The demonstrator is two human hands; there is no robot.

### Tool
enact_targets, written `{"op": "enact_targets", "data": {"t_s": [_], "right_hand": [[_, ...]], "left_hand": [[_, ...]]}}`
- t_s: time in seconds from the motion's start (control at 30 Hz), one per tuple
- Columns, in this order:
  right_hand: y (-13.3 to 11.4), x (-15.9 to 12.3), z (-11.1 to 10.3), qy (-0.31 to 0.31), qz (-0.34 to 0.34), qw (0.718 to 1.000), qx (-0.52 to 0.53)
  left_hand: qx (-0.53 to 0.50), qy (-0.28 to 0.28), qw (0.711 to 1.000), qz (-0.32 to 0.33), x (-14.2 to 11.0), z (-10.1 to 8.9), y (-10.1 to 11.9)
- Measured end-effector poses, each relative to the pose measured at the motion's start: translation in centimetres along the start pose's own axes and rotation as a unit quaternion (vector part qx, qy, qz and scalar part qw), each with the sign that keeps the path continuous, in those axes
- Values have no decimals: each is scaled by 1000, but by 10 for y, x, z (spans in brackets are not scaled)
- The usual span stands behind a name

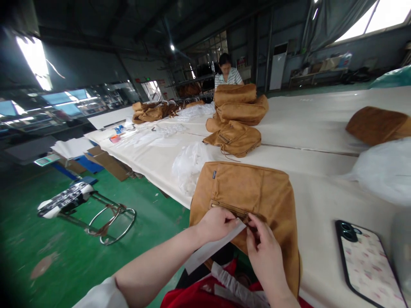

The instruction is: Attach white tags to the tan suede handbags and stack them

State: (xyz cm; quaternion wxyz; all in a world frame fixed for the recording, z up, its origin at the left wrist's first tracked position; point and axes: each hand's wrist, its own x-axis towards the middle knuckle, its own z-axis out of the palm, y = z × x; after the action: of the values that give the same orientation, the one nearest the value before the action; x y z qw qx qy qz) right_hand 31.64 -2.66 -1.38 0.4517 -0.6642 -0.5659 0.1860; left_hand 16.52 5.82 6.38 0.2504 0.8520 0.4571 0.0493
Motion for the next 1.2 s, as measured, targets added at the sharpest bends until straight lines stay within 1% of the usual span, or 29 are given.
{"op": "enact_targets", "data": {"t_s": [0.07,0.1,0.23,0.33,0.4,0.53,0.67,0.73,0.87,0.93,1.03,1.07,1.13,1.2], "right_hand": [[2,1,-1,1,30,999,15],[3,1,-2,-2,33,999,20],[7,6,-4,-6,0,999,34],[11,9,-6,-18,-3,998,64],[13,9,-6,-23,22,996,80],[14,8,-6,-22,93,990,99],[15,11,-6,-51,103,987,115],[15,14,-7,-64,110,982,139],[13,20,-11,-87,125,971,183],[12,23,-13,-89,106,979,149],[10,26,-14,-73,31,997,5],[9,28,-14,-66,0,996,-53],[9,31,-15,-49,-55,985,-156],[9,36,-18,-43,-95,971,-216]], "left_hand": [[1,1,1000,-3,4,1,2],[1,1,1000,-2,5,2,3],[4,-1,1000,-3,12,3,7],[6,-1,1000,-20,16,4,9],[4,8,1000,-29,16,6,10],[-5,38,999,-31,14,11,10],[2,61,998,-31,13,18,11],[-1,70,997,-32,13,20,12],[-6,73,997,-29,14,21,16],[2,72,997,-26,14,21,16],[-4,71,997,-15,11,21,12],[-12,68,998,-9,10,22,9],[-37,59,998,8,8,24,3],[-58,54,997,20,7,26,-2]]}}
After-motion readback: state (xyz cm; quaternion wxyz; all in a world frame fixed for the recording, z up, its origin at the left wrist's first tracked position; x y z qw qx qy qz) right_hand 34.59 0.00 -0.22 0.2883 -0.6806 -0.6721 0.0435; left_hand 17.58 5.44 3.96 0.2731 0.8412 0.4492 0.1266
